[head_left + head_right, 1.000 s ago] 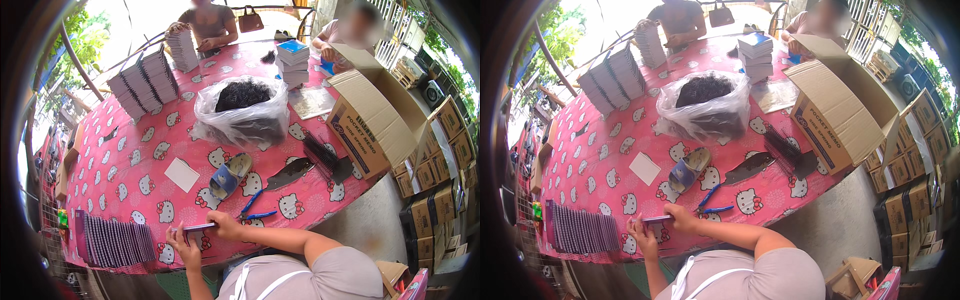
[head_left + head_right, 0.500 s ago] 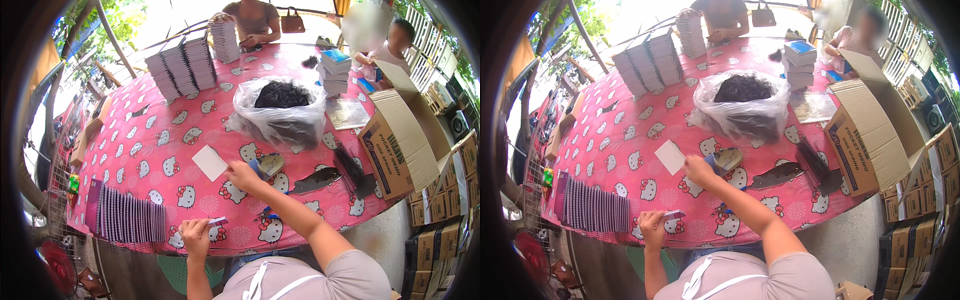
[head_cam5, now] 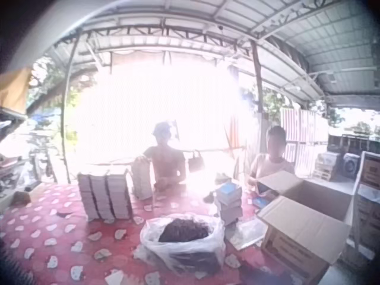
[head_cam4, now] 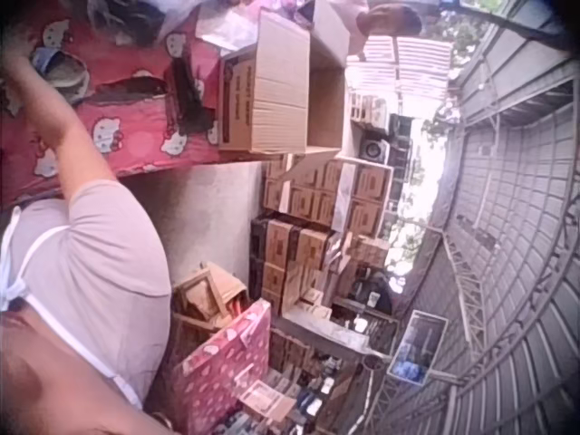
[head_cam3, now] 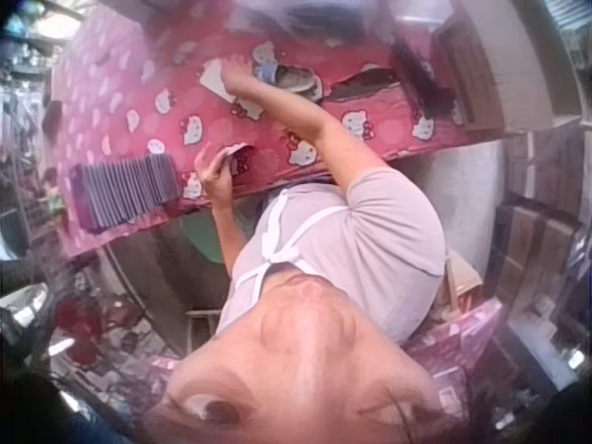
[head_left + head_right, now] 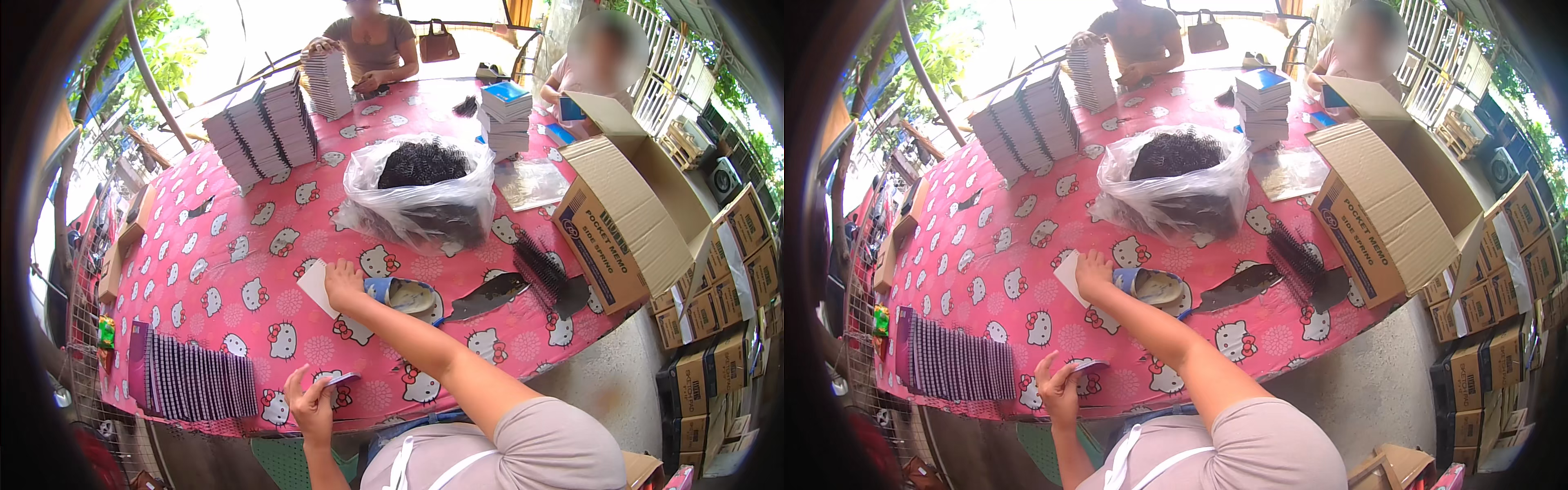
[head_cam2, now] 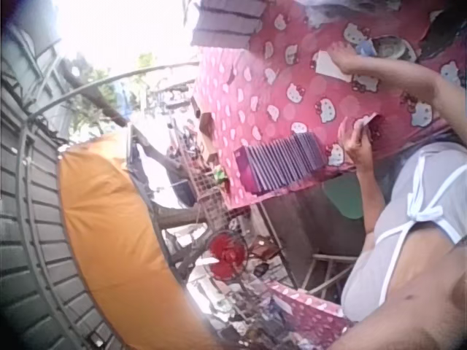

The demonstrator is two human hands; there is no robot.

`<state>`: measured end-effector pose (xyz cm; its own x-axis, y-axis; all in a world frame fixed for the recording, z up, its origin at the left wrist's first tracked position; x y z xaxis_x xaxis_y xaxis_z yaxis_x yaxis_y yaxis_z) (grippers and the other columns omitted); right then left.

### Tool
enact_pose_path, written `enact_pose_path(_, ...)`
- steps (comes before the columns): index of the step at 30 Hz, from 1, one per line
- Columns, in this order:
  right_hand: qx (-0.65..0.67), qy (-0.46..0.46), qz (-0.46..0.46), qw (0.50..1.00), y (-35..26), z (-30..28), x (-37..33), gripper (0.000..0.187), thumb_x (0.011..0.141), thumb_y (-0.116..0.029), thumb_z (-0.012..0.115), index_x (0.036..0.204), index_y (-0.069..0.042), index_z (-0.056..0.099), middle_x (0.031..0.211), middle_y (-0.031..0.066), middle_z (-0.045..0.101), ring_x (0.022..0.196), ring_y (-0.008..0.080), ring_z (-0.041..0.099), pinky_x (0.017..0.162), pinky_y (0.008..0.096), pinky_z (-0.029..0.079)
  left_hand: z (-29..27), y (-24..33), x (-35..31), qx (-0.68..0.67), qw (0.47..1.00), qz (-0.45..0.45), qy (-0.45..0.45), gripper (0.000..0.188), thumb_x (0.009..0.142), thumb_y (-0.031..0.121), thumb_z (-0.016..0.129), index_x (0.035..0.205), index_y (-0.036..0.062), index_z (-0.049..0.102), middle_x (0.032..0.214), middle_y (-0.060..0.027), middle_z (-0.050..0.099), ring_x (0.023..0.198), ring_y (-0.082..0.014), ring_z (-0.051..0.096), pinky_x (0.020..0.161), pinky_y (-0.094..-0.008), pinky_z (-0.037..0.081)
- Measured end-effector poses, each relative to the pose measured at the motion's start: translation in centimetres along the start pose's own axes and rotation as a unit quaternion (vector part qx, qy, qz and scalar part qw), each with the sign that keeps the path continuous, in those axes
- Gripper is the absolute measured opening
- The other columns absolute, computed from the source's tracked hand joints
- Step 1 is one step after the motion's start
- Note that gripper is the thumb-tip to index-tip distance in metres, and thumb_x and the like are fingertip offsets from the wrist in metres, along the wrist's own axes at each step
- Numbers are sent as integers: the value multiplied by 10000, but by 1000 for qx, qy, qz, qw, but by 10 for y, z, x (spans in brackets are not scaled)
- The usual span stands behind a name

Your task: The person binds notebooks by threading plastic coils through the punched holes of small purple notebooks and trimming the excess coil with pliers.

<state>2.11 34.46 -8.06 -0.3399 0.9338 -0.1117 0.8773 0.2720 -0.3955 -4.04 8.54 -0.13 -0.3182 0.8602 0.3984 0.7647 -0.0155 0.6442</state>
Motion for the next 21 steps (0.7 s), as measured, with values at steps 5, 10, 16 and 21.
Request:
enact_pose_path(5, 31, -24, 94, 995, 22, -2, 11, 354, 747, -67, 664, 1094, -24, 606, 1153, 149, 571, 1084, 339, 558, 898, 451, 449, 5, 0, 4, -14, 1000, -12, -25, 173, 715, 85, 751, 888, 88, 746, 1266, -132, 565, 1218, -352, 463, 1023, -439, 347)
enact_pose_path(10, -25, 9, -71, 997, -6, -17, -4, 392, 713, -38, 664, 1097, -56, 591, 1027, 135, 602, 997, 337, 608, 804, 474, 492, 6, -3, 2, -7, 999, -24, -34, 198, 709, 81, 760, 906, 86, 743, 1327, -158, 515, 1267, -374, 414, 1037, -440, 335)
enact_pose_path(16, 81, -201, -325, 921, -62, -25, -125, 427, 715, 50, 582, 1111, 2, 431, 894, 227, 651, 867, 416, 642, 703, 475, 503, -7, -8, -5, 8, 999, -40, 31, 218, 715, 31, 757, 925, 66, 710, 1474, -186, 318, 1319, -352, 362, 1054, -463, 332)
enact_pose_path(21, 239, -256, -373, 859, -46, -6, -141, 474, 807, -88, 653, 1221, -16, 435, 927, 191, 654, 846, 318, 654, 728, 389, 511, 2, -7, -5, -23, 999, -25, 26, 274, 734, 44, 754, 986, 81, 653, 1447, -196, 327, 1330, -366, 325, 1020, -470, 351)
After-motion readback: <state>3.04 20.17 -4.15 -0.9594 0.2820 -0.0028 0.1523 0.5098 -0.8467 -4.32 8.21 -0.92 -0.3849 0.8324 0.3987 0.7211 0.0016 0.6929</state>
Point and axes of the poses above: each hand's wrist, its own x-axis towards the middle knuckle, its own z-axis out of the palm, y = z × x, the point moved 9 cm from there along x, towards the middle knuckle
